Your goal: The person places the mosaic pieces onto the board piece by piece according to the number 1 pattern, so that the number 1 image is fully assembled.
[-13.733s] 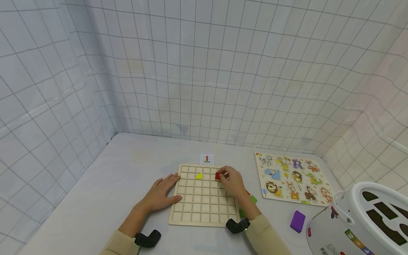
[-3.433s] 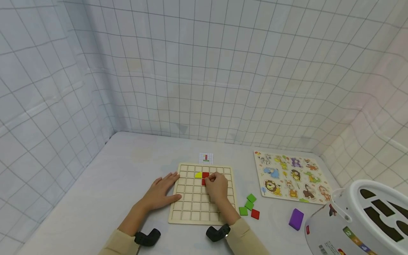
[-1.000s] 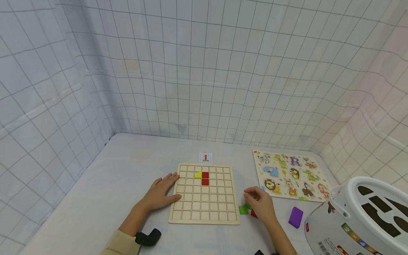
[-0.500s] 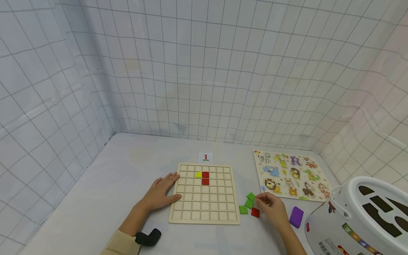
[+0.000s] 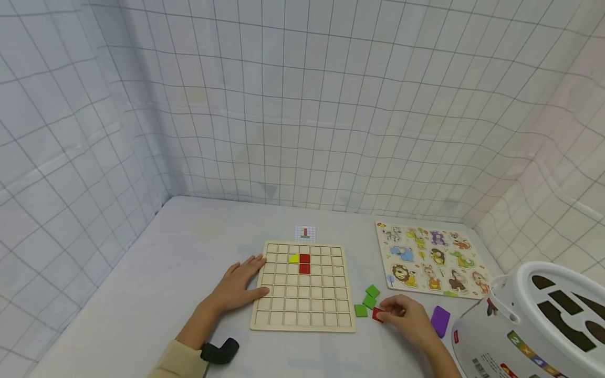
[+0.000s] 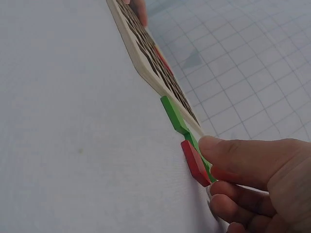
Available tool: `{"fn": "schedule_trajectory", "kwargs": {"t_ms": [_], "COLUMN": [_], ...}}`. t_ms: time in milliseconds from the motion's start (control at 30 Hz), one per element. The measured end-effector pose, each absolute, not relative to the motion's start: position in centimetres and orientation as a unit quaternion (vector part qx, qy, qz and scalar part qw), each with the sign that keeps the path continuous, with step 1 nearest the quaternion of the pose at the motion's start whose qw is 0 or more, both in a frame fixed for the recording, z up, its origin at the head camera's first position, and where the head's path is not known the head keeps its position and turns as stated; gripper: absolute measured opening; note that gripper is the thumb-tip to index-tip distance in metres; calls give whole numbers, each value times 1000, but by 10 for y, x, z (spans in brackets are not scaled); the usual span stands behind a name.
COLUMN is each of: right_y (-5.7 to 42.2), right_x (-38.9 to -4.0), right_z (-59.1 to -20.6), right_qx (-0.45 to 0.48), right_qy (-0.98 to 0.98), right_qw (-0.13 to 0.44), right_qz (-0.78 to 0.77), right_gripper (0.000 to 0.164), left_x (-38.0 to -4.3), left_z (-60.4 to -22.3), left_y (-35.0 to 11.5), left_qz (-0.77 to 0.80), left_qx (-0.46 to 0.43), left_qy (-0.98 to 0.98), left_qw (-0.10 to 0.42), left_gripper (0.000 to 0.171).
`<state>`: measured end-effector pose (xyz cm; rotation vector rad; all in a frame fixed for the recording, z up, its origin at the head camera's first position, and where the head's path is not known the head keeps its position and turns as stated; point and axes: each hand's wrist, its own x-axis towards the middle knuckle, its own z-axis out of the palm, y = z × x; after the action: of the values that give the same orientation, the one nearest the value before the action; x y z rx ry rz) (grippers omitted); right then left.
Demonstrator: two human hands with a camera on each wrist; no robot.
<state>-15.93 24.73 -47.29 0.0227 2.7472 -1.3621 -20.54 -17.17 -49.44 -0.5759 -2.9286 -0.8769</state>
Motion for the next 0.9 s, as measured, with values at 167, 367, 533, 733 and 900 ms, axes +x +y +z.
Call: {"fn": "schedule_trajectory", "kwargs": {"t_ms": [167, 367, 533, 733, 900], "right_y": [249, 247, 246, 245, 245], "right_x": [-160, -160, -159, -160, -159], "right_z": [-476, -478, -477, -476, -476], "right_qx": [0, -15, -23, -26, -27], "right_qy": [901, 902, 902, 899, 896], "right_qw": [41, 31, 30, 36, 32], "right_qz": [-432, -430, -430, -437, -442], "right_gripper": [22, 19, 20, 21, 13], "left_x": [-205, -205, -205, -205, -206], "left_z": [-494, -494, -494, -495, -496], "left_y": [-172, -172, -172, -173, -173], "left_qz": [-284, -282, -283, -281, -282], "left_qx": [-187, -186, -187, -188, -191], "left_qy": [-940, -941, -941, -941, -940], "left_qw": [15, 14, 16, 16, 17], "left_gripper": [80, 81, 80, 79, 79]}}
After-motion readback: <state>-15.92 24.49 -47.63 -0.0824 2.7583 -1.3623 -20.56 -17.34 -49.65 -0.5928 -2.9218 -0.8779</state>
